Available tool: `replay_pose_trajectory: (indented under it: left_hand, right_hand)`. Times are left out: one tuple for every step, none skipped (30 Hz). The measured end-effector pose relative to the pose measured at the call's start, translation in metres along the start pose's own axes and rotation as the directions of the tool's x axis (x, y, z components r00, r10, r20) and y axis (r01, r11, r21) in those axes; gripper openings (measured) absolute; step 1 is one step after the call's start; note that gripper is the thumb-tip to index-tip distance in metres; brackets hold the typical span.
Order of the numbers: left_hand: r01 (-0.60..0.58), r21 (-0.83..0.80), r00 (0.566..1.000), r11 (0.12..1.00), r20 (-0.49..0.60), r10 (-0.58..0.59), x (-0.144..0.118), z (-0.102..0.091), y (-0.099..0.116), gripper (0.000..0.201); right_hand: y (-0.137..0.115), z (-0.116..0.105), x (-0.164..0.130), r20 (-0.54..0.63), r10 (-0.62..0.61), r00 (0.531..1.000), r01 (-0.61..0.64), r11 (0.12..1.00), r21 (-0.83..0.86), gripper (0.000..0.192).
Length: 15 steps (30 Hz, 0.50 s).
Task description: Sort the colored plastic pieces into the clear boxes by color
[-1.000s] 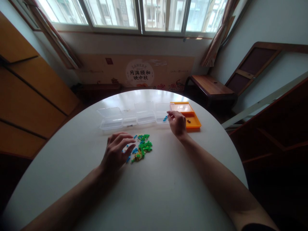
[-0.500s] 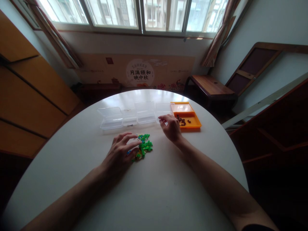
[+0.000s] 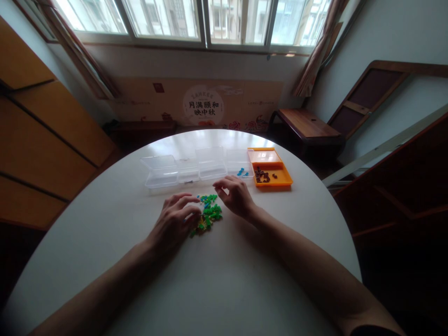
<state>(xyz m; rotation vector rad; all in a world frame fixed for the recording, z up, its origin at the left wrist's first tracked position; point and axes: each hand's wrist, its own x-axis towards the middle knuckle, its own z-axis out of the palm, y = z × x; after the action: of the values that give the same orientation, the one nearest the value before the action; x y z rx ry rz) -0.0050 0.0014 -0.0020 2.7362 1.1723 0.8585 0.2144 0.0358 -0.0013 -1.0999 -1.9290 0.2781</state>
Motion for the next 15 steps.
replay_pose_trajectory:
  left_hand:
    - [-0.002, 0.000, 1.000, 1.000, 0.000, 0.002, 0.000, 0.000, 0.000, 0.010]
    - [-0.001, 0.000, 1.000, 1.000, -0.003, 0.001, 0.000, 0.000, 0.000, 0.010]
    - [0.003, -0.002, 1.000, 1.000, -0.013, -0.003, 0.001, 0.000, 0.001, 0.011]
    - [0.006, -0.005, 1.000, 1.000, -0.028, -0.006, 0.001, 0.000, 0.001, 0.011]
    - [0.008, -0.008, 0.999, 1.000, -0.049, -0.008, 0.001, -0.001, 0.001, 0.011]
    - [0.006, -0.012, 0.997, 1.000, -0.076, -0.007, 0.001, -0.001, 0.001, 0.010]
    - [0.000, -0.014, 0.994, 1.000, -0.107, -0.002, 0.001, -0.002, 0.001, 0.009]
    - [-0.008, -0.014, 0.990, 1.000, -0.139, 0.006, 0.001, -0.003, 0.002, 0.008]
    - [-0.013, -0.012, 0.985, 1.000, -0.170, 0.010, 0.002, -0.003, 0.002, 0.007]
    - [-0.013, -0.008, 0.980, 1.000, -0.197, 0.011, 0.002, -0.004, 0.002, 0.007]
    - [-0.011, -0.006, 0.976, 1.000, -0.219, 0.009, 0.002, -0.005, 0.002, 0.007]
    - [-0.007, -0.004, 0.972, 1.000, -0.234, 0.006, 0.003, -0.005, 0.002, 0.008]
    - [-0.002, -0.004, 0.970, 1.000, -0.243, 0.001, 0.003, -0.006, 0.002, 0.009]
    - [0.002, -0.005, 0.968, 1.000, -0.249, -0.003, 0.003, -0.006, 0.002, 0.010]
    - [0.002, -0.007, 0.967, 1.000, -0.255, -0.004, 0.003, -0.006, 0.002, 0.010]
  right_hand:
    - [-0.002, 0.000, 0.000, 0.020, -0.012, 1.000, 0.012, 1.000, 0.012, 0.013]
    - [-0.004, 0.001, -0.001, 0.040, -0.025, 0.999, 0.024, 0.999, 0.025, 0.013]
    - [-0.006, 0.001, -0.001, 0.061, -0.037, 0.997, 0.035, 0.999, 0.040, 0.013]
    - [-0.008, 0.001, -0.001, 0.084, -0.048, 0.995, 0.044, 0.998, 0.055, 0.012]
    - [-0.011, 0.001, -0.002, 0.109, -0.059, 0.992, 0.052, 0.996, 0.072, 0.011]
    - [-0.013, 0.002, -0.003, 0.136, -0.070, 0.988, 0.058, 0.994, 0.089, 0.011]
    - [-0.016, 0.002, -0.004, 0.164, -0.081, 0.983, 0.065, 0.992, 0.106, 0.010]
    - [-0.020, 0.003, -0.005, 0.192, -0.096, 0.977, 0.073, 0.990, 0.122, 0.010]
    - [-0.023, 0.005, -0.007, 0.218, -0.114, 0.969, 0.085, 0.987, 0.138, 0.011]
    - [-0.026, 0.006, -0.008, 0.239, -0.133, 0.962, 0.098, 0.983, 0.153, 0.013]
    - [-0.028, 0.007, -0.009, 0.255, -0.147, 0.956, 0.106, 0.980, 0.169, 0.014]
    - [-0.030, 0.009, -0.010, 0.265, -0.157, 0.952, 0.110, 0.977, 0.183, 0.016]
    - [-0.031, 0.010, -0.011, 0.267, -0.160, 0.950, 0.109, 0.974, 0.199, 0.016]
    - [-0.032, 0.011, -0.012, 0.262, -0.160, 0.952, 0.104, 0.971, 0.214, 0.016]
    - [-0.032, 0.012, -0.012, 0.255, -0.157, 0.954, 0.098, 0.968, 0.229, 0.016]
